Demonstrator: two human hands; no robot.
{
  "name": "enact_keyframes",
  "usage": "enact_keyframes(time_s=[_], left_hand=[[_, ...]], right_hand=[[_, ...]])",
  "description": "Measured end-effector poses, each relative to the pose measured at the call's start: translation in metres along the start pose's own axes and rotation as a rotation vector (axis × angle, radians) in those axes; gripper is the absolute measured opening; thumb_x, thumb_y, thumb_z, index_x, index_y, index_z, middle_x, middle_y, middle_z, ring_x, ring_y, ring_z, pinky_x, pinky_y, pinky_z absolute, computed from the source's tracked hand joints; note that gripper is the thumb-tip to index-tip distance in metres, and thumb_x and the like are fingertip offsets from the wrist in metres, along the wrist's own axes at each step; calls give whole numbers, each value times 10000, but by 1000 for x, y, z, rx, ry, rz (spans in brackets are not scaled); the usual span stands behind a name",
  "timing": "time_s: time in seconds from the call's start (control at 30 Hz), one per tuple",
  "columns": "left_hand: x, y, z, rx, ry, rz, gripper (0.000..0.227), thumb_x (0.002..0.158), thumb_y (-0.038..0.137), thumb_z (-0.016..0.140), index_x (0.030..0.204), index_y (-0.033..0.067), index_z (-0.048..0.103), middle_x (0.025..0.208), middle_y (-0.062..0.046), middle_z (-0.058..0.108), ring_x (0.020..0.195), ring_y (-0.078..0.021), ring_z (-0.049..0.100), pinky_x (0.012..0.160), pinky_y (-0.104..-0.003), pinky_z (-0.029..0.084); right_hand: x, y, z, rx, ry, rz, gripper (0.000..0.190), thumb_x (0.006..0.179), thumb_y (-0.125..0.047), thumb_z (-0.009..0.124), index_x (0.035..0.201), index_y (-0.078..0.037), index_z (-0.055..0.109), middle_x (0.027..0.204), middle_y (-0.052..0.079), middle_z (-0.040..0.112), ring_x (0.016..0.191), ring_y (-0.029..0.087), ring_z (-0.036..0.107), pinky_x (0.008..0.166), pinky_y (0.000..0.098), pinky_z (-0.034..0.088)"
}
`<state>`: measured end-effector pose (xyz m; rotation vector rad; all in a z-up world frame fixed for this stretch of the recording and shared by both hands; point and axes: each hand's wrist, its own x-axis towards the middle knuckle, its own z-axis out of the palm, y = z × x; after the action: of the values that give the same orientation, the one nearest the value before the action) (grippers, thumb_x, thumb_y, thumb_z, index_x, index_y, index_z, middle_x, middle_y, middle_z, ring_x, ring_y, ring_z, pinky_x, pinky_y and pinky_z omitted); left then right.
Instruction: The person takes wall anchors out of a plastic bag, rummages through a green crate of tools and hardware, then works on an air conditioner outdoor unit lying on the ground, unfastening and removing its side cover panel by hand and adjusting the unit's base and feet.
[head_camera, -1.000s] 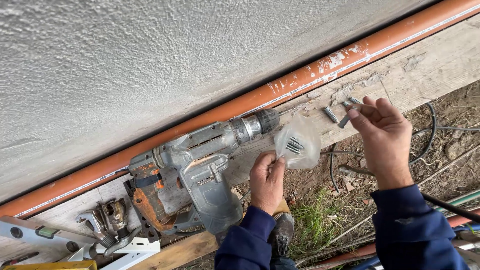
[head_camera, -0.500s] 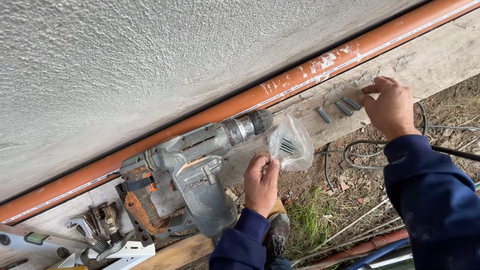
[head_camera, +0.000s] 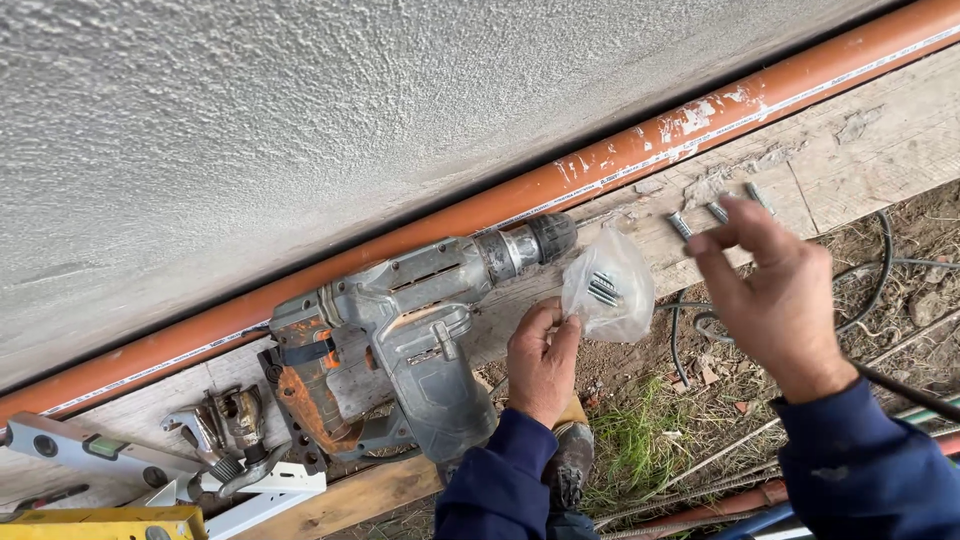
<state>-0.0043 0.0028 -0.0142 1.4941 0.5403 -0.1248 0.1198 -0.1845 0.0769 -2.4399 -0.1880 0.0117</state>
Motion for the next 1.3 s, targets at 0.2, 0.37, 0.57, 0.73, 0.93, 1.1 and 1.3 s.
enact_keyframes(time_s=[0.2, 0.37, 0.57, 0.73, 0.93, 1.1, 1.3], left_hand=[[-3, 8, 2, -6, 7, -45, 122, 933, 98, 655, 965, -13, 692, 1066, -47, 699, 788, -119, 651, 700, -288, 548], [-5, 3, 0, 49, 19, -22, 122, 926, 97, 657, 971, -12, 689, 1042, -54, 691, 787, -129, 656, 700, -290, 549], [-6, -5, 0, 53, 31, -43, 119, 923, 105, 673, 956, -9, 672, 993, -63, 687, 764, -153, 662, 690, -298, 549], [-7, -9, 2, 24, 26, -3, 120, 930, 91, 680, 934, -26, 652, 994, -78, 677, 784, -156, 670, 705, -305, 554], [-8, -8, 0, 60, 27, 13, 124, 939, 99, 686, 947, -24, 671, 980, -79, 683, 788, -163, 671, 707, -311, 553], [-10, -10, 2, 60, 22, 2, 120, 936, 108, 689, 961, -9, 676, 1001, -67, 692, 796, -157, 681, 712, -309, 562], [-5, -6, 2, 45, -3, -29, 125, 930, 100, 691, 978, -15, 699, 1057, -59, 718, 797, -135, 683, 712, -299, 561]], right_hand=[[-33, -5, 65, -207, -335, -202, 144, 910, -144, 704, 980, -22, 672, 1042, 158, 740, 1041, 330, 697, 989, 475, 519], [-37, -3, 77, -326, -323, -222, 195, 885, -128, 690, 1021, -3, 632, 971, 141, 729, 1260, 342, 616, 1212, 521, 363], [-50, -2, 94, -382, -327, -284, 232, 898, -132, 679, 1071, -3, 592, 968, 149, 729, 1260, 355, 595, 1215, 541, 334], [-53, -2, 101, -462, -333, -218, 386, 858, -106, 695, 1187, 39, 557, 987, 160, 719, 1311, 347, 561, 1247, 516, 307], [-49, -8, 91, -403, -274, -251, 414, 816, -118, 728, 1176, 13, 572, 1064, 166, 711, 1325, 356, 530, 1217, 556, 285], [-51, -10, 90, -483, -332, -225, 354, 853, -118, 704, 1159, 9, 579, 1033, 130, 724, 1383, 328, 509, 1259, 549, 245], [-45, -11, 94, -602, -362, -176, 458, 860, -154, 680, 1260, 37, 568, 1063, 130, 732, 1381, 298, 503, 1258, 542, 212]])
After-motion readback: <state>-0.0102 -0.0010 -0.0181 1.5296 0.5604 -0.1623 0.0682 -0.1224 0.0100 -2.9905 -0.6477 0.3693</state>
